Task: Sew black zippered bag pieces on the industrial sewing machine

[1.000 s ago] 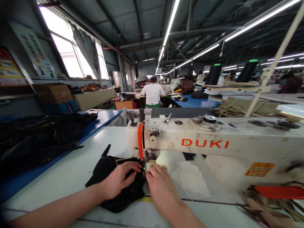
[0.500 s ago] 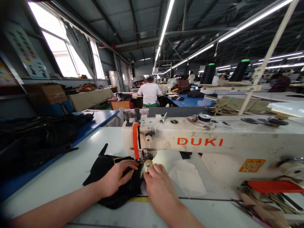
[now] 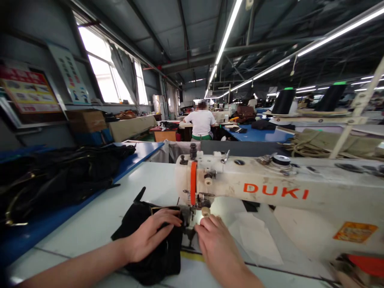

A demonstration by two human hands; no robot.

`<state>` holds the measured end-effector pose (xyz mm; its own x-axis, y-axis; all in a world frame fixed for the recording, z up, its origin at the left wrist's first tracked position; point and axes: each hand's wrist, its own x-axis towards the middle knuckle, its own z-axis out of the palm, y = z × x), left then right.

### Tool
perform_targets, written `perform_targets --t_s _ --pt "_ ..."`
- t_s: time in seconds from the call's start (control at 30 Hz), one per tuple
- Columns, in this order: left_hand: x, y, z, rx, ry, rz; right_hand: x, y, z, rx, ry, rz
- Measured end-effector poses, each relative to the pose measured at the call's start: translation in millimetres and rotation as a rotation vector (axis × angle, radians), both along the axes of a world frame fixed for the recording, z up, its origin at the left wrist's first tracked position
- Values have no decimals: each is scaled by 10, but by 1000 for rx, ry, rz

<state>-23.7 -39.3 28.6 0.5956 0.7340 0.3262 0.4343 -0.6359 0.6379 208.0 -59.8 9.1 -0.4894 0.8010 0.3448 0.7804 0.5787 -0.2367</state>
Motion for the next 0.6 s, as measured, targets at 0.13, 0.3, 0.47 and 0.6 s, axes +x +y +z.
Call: perform_targets --t_s 0.13,0.3,0.47,0.6 --pt "-258 -400 396 -90 -49 0 43 -15 -74 -1 79 103" --pt "-437 -679 806 -584 -261 -97 -244 -279 92 -172 404 178" --pt "-445 -855 1080 -793 -379 -242 -826 -626 585 -674 661 458" --pt "-546 -992 1276 -664 -373 -173 -985 -768 759 -789 711 379"
